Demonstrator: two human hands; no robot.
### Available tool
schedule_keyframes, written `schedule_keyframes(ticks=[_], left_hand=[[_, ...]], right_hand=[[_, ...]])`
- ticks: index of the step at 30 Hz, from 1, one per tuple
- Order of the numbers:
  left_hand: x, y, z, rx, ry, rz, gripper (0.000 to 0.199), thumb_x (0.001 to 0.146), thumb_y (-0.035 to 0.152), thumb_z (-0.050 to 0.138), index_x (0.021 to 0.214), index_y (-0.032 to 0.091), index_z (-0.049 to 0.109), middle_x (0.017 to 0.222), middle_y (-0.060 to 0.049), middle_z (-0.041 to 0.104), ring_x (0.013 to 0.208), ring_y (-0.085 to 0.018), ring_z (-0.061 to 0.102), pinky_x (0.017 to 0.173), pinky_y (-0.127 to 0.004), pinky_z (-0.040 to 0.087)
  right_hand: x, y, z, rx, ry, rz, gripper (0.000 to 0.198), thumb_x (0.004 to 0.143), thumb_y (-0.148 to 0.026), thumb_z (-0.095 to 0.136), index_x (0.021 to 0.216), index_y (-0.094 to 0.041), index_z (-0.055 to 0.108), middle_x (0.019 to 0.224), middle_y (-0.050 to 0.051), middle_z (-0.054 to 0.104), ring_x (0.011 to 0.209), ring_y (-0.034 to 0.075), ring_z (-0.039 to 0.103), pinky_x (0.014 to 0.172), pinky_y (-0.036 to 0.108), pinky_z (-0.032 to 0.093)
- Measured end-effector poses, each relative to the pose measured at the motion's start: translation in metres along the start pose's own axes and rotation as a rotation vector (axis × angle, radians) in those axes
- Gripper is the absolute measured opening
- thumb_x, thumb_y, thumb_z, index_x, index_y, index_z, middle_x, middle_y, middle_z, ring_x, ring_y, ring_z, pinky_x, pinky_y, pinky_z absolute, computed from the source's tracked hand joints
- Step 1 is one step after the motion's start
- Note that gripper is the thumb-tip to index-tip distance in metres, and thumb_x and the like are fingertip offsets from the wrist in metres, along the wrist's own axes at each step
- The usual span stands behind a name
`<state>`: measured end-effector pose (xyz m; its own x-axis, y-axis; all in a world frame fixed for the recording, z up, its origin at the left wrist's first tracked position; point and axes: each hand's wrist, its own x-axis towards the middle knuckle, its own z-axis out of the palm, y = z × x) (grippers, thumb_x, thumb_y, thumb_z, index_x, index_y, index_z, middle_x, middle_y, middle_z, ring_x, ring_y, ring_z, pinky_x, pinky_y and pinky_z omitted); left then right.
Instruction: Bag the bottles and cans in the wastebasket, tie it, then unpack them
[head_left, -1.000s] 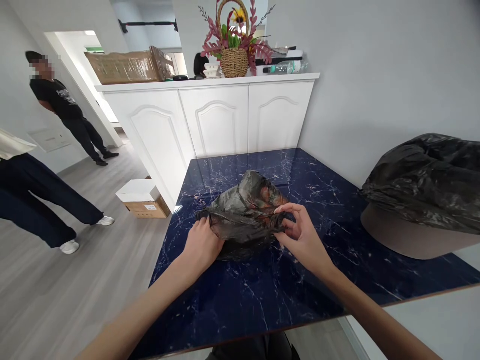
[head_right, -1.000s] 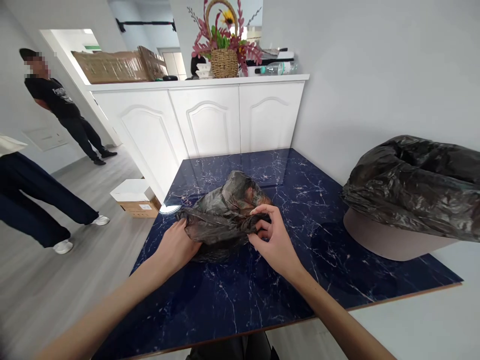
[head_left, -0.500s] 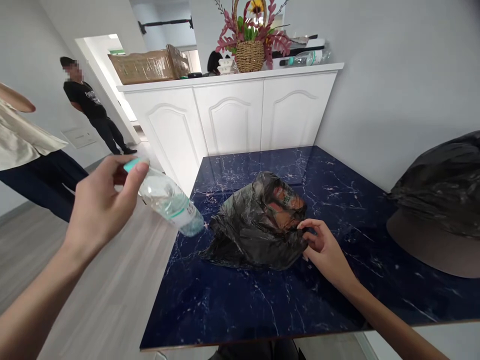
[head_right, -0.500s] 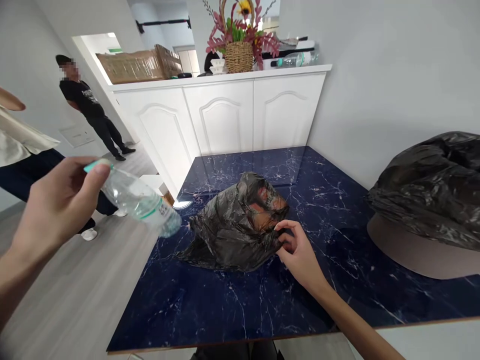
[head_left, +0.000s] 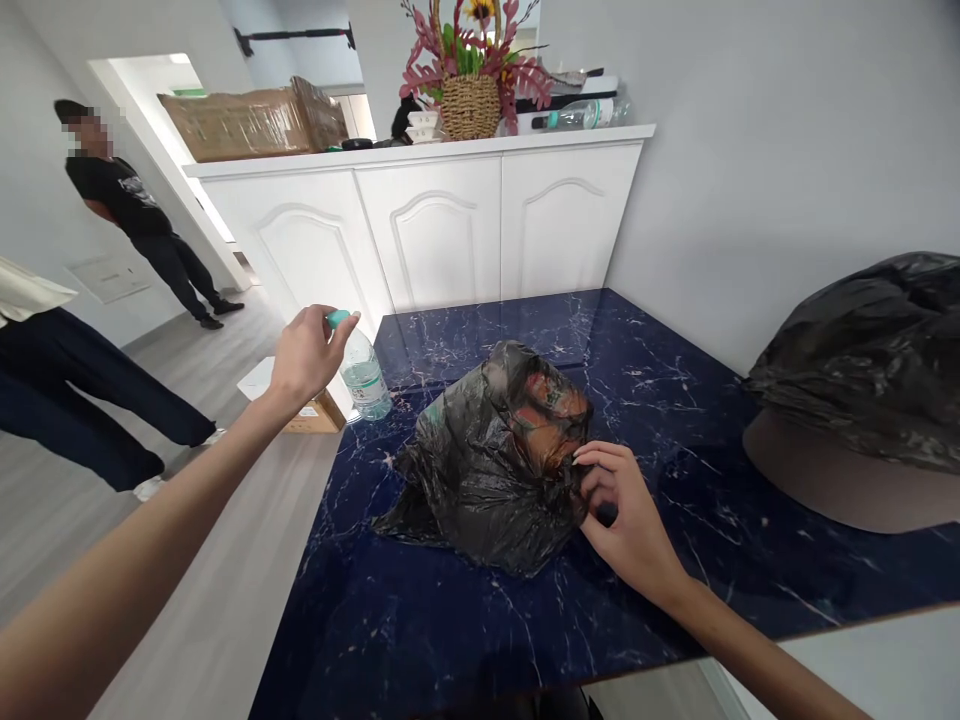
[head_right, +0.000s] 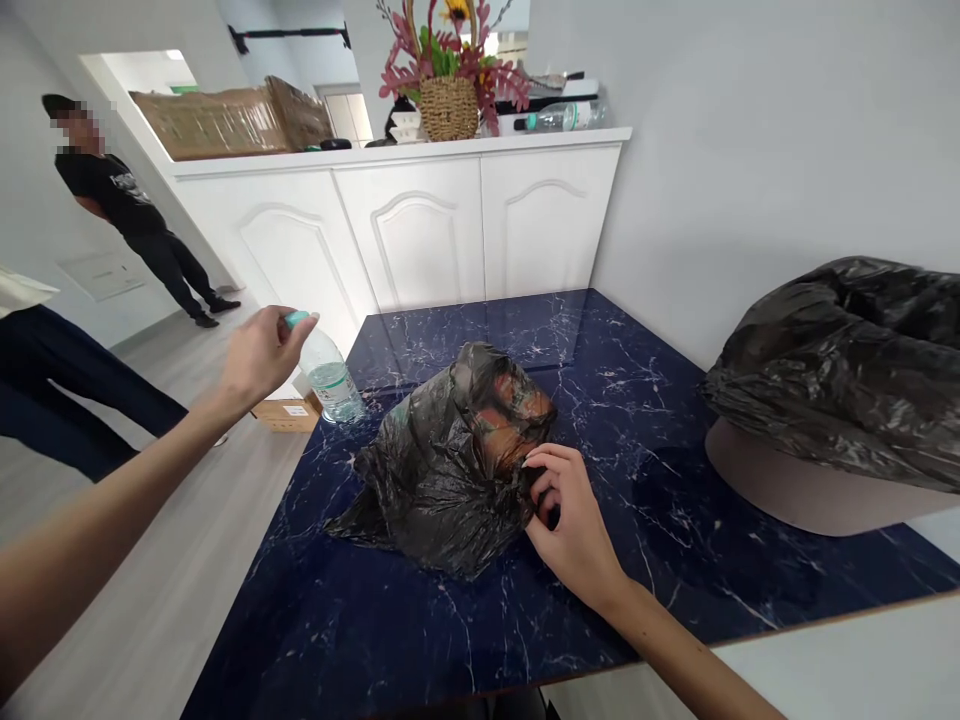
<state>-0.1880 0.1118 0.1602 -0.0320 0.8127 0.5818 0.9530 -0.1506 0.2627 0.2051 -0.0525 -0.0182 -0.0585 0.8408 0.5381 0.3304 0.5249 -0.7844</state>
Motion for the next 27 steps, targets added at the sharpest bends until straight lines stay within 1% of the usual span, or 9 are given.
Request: schedule_keyframes(ticks=[9, 13, 17, 20, 21, 23, 24, 25, 27], left_hand=[[-0.001, -0.006, 0.009, 0.012, -0.063, -0.072, 0.044, 0.097, 0.060, 0.055, 0.074, 0.027, 0.039, 0.067, -0.002, 0.049, 0.060, -0.020, 0.044, 0.063, -0.037, 0.029], [-0.006, -0.002, 0.004, -0.022, -0.076, -0.091, 0.045, 0.093, 0.065, 0.061, 0.081, 0.025, 0.045, 0.071, -0.001, 0.050, 0.063, -0.020, 0.046, 0.063, -0.036, 0.031], [-0.036, 0.015, -0.012, -0.095, 0.216, 0.030, 0.045, 0.087, 0.051, 0.075, 0.110, 0.020, 0.052, 0.086, -0.001, 0.047, 0.071, -0.019, 0.045, 0.068, -0.034, 0.037], [-0.090, 0.042, -0.025, -0.219, 0.360, 0.355, 0.017, 0.094, 0.022, 0.065, 0.103, 0.023, 0.051, 0.080, 0.003, 0.045, 0.065, -0.016, 0.044, 0.064, -0.032, 0.037], [-0.112, 0.053, -0.027, -0.261, 0.222, 0.533, 0.013, 0.095, 0.015, 0.060, 0.097, 0.024, 0.051, 0.078, 0.002, 0.050, 0.063, -0.015, 0.046, 0.062, -0.031, 0.038], [-0.152, 0.075, -0.027, -0.341, -0.331, 0.844, 0.016, 0.101, 0.012, 0.052, 0.095, 0.026, 0.055, 0.079, 0.001, 0.062, 0.069, -0.017, 0.057, 0.068, -0.031, 0.047], [-0.169, 0.084, -0.025, -0.340, -0.536, 0.932, 0.012, 0.105, 0.018, 0.051, 0.105, 0.026, 0.060, 0.086, -0.001, 0.068, 0.077, -0.019, 0.063, 0.074, -0.032, 0.052], [-0.181, 0.092, -0.021, -0.340, -0.640, 0.964, 0.015, 0.108, 0.021, 0.049, 0.116, 0.024, 0.062, 0.098, -0.004, 0.073, 0.084, -0.020, 0.068, 0.079, -0.032, 0.055], [-0.192, 0.101, -0.010, -0.314, -0.689, 0.983, 0.024, 0.111, 0.023, 0.045, 0.128, 0.020, 0.062, 0.117, -0.010, 0.076, 0.100, -0.023, 0.072, 0.092, -0.036, 0.057]], right_hand=[[0.002, -0.001, -0.001, -0.034, 0.007, -0.010, 0.040, 0.093, -0.006, 0.058, 0.126, -0.028, 0.056, 0.133, 0.012, 0.050, 0.076, 0.013, 0.062, 0.058, 0.030, 0.057], [0.002, -0.002, -0.002, -0.009, 0.033, -0.008, 0.037, 0.095, -0.008, 0.060, 0.126, -0.028, 0.056, 0.133, 0.012, 0.050, 0.077, 0.013, 0.062, 0.059, 0.029, 0.057], [0.005, -0.006, -0.003, 0.041, 0.085, 0.015, 0.031, 0.098, -0.013, 0.063, 0.124, -0.027, 0.056, 0.131, 0.011, 0.051, 0.079, 0.013, 0.062, 0.061, 0.028, 0.057], [0.008, -0.013, -0.003, 0.090, 0.119, 0.030, 0.029, 0.099, -0.015, 0.064, 0.124, -0.028, 0.056, 0.131, 0.010, 0.051, 0.079, 0.012, 0.062, 0.066, 0.029, 0.058], [0.010, -0.016, -0.004, 0.109, 0.129, 0.037, 0.029, 0.099, -0.017, 0.065, 0.124, -0.028, 0.056, 0.131, 0.009, 0.051, 0.079, 0.012, 0.062, 0.066, 0.029, 0.058], [0.013, -0.024, -0.004, 0.147, 0.135, 0.059, 0.027, 0.100, -0.020, 0.065, 0.124, -0.029, 0.055, 0.131, 0.009, 0.051, 0.078, 0.012, 0.061, 0.067, 0.029, 0.058], [0.015, -0.028, -0.004, 0.161, 0.135, 0.072, 0.027, 0.100, -0.021, 0.066, 0.124, -0.029, 0.055, 0.131, 0.009, 0.052, 0.078, 0.012, 0.061, 0.067, 0.030, 0.058], [0.017, -0.033, -0.004, 0.172, 0.136, 0.084, 0.028, 0.100, -0.022, 0.066, 0.125, -0.029, 0.055, 0.130, 0.009, 0.052, 0.077, 0.012, 0.060, 0.067, 0.030, 0.058], [0.021, -0.041, -0.004, 0.181, 0.138, 0.099, 0.030, 0.098, -0.021, 0.066, 0.124, -0.029, 0.054, 0.130, 0.009, 0.053, 0.077, 0.013, 0.060, 0.067, 0.031, 0.057]])
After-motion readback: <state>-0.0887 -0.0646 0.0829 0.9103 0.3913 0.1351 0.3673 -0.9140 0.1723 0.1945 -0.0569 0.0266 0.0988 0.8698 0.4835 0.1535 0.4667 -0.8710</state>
